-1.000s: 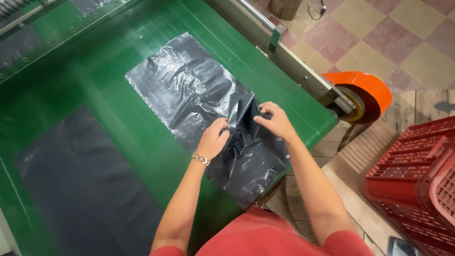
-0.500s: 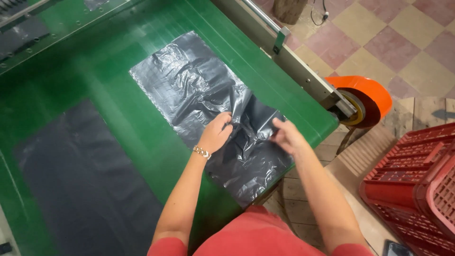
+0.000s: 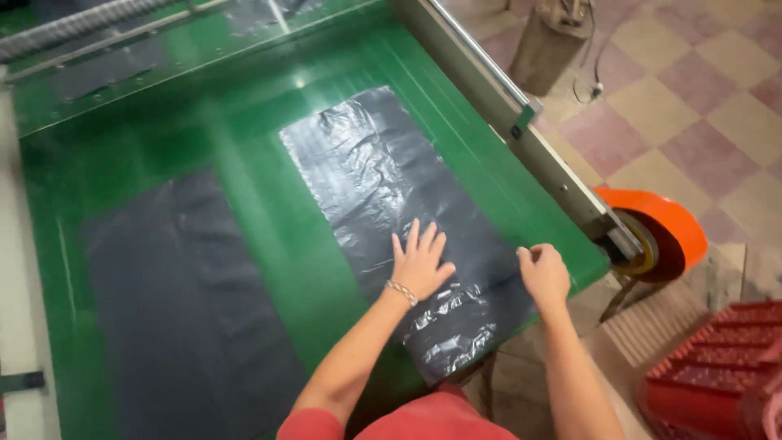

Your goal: Folding plastic bags as they come off a conveyor belt and placing them into a storage crate.

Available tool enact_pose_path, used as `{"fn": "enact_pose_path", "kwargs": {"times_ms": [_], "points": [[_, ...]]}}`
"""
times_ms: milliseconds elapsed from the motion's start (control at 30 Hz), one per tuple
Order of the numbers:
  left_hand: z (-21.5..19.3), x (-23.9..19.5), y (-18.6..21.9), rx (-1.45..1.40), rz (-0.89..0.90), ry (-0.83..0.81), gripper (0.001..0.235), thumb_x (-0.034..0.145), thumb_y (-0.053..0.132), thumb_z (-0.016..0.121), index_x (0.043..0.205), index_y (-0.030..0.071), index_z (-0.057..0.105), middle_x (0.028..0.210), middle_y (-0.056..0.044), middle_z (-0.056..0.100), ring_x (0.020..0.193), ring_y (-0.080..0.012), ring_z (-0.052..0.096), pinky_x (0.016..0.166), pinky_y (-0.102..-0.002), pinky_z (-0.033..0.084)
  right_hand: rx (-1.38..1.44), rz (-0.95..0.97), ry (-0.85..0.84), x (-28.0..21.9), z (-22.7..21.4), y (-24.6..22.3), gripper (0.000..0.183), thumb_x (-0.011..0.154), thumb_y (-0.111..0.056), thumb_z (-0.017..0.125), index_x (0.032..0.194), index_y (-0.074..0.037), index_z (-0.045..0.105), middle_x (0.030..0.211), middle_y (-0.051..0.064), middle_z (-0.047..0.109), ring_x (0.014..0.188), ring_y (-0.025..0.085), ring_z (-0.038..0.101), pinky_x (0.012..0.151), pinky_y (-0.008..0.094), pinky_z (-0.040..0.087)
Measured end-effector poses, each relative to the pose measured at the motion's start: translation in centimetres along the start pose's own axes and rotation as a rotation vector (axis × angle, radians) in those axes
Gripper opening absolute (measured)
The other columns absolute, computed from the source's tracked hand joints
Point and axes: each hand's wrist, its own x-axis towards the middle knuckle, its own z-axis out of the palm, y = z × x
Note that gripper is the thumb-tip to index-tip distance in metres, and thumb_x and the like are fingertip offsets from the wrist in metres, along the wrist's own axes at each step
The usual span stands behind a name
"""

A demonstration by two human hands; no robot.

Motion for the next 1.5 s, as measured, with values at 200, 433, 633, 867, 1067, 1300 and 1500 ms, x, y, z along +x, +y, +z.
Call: {"fn": "enact_pose_path", "kwargs": {"times_ms": [200, 433, 633, 867, 1067, 1300, 1500], "points": [[1.4, -0.9, 1.1, 0.043, -0.012, 0.025, 0.069, 0.094, 0.051, 0.053, 0.149, 0.012, 0.039, 0.161, -0.017, 0.028, 0.152, -0.0421, 0.01, 0.109, -0.079, 0.014, -0.264, 0.044, 0.002, 2.1, 2.6, -5.5, 0.082, 0.069, -0.059, 0.085, 0.117, 0.001, 0.057, 0.113, 0.024, 0.062, 0.106, 0.044, 0.067, 0.087, 0.056, 0.057], [-1.1, -7.3, -1.1, -0.193, 0.041, -0.023, 0.075, 0.093, 0.052, 0.049, 0.151, 0.008, 0.034, 0.161, -0.015, 0.026, 0.151, -0.0386, 0.012, 0.114, -0.066, 0.019, -0.301, 0.082, -0.244, 1.4, 0.7, -7.3, 0.049, 0.08, -0.053, 0.063, 0.108, -0.013, 0.069, 0.112, 0.012, 0.074, 0.108, 0.035, 0.069, 0.087, 0.049, 0.055], [-2.7, -15.2, -5.3, -0.185, 0.175, -0.156, 0.106, 0.073, 0.058, 0.073, 0.152, 0.002, 0.03, 0.161, -0.018, 0.023, 0.151, -0.0354, 0.011, 0.118, -0.053, 0.014, 0.57, 0.125, -0.369, 3.8, -0.4, -7.3, 0.05, 0.08, -0.013, 0.074, 0.125, -0.005, 0.056, 0.101, 0.019, 0.069, 0.077, 0.026, 0.066, 0.064, 0.039, 0.054], [1.6, -12.7, -6.2, 0.04, 0.147, 0.41, 0.074, 0.06, 0.016, 0.074, 0.13, 0.005, 0.056, 0.127, -0.011, 0.061, 0.111, -0.032, 0.056, 0.078, -0.045, 0.052, 1.036, 0.259, -0.427, 4.3, -3.4, -12.8, 0.064, 0.085, -0.012, 0.065, 0.146, -0.02, 0.048, 0.126, 0.018, 0.062, 0.08, 0.021, 0.062, 0.063, 0.036, 0.054], [0.8, -9.7, -7.1, 0.074, 0.113, 0.587, 0.016, 0.077, 0.007, 0.059, 0.092, 0.013, 0.063, 0.095, 0.001, 0.065, 0.087, -0.0238, 0.057, 0.055, -0.036, 0.043, 1.043, 0.227, -0.416, 5.8, -0.7, -10.5, 0.065, 0.086, -0.008, 0.064, 0.147, -0.023, 0.049, 0.113, 0.018, 0.063, 0.072, 0.022, 0.06, 0.057, 0.037, 0.052], [-0.4, -11.9, -9.1, -0.037, 0.125, 0.35, 0.027, 0.074, 0.015, 0.057, 0.1, 0.018, 0.063, 0.101, -0.004, 0.067, 0.088, -0.0279, 0.061, 0.065, -0.04, 0.044, 0.898, -0.015, -0.444, 3.6, -3.1, -7.7, 0.031, 0.082, 0.001, 0.063, 0.11, -0.009, 0.074, 0.126, 0.005, 0.069, 0.1, 0.021, 0.061, 0.083, 0.028, 0.044], [-2.5, -14.4, -12.5, -0.491, 0.093, 0.203, 0.036, 0.076, 0.012, 0.063, 0.111, 0.013, 0.072, 0.113, -0.005, 0.076, 0.103, -0.0223, 0.073, 0.089, -0.031, 0.054, 1.06, 0.137, -0.987, 5.0, -6.0, -7.7, 0.038, 0.09, -0.032, 0.061, 0.116, -0.005, 0.069, 0.075, 0.006, 0.064, 0.046, 0.012, 0.054, 0.033, 0.027, 0.04]]}}
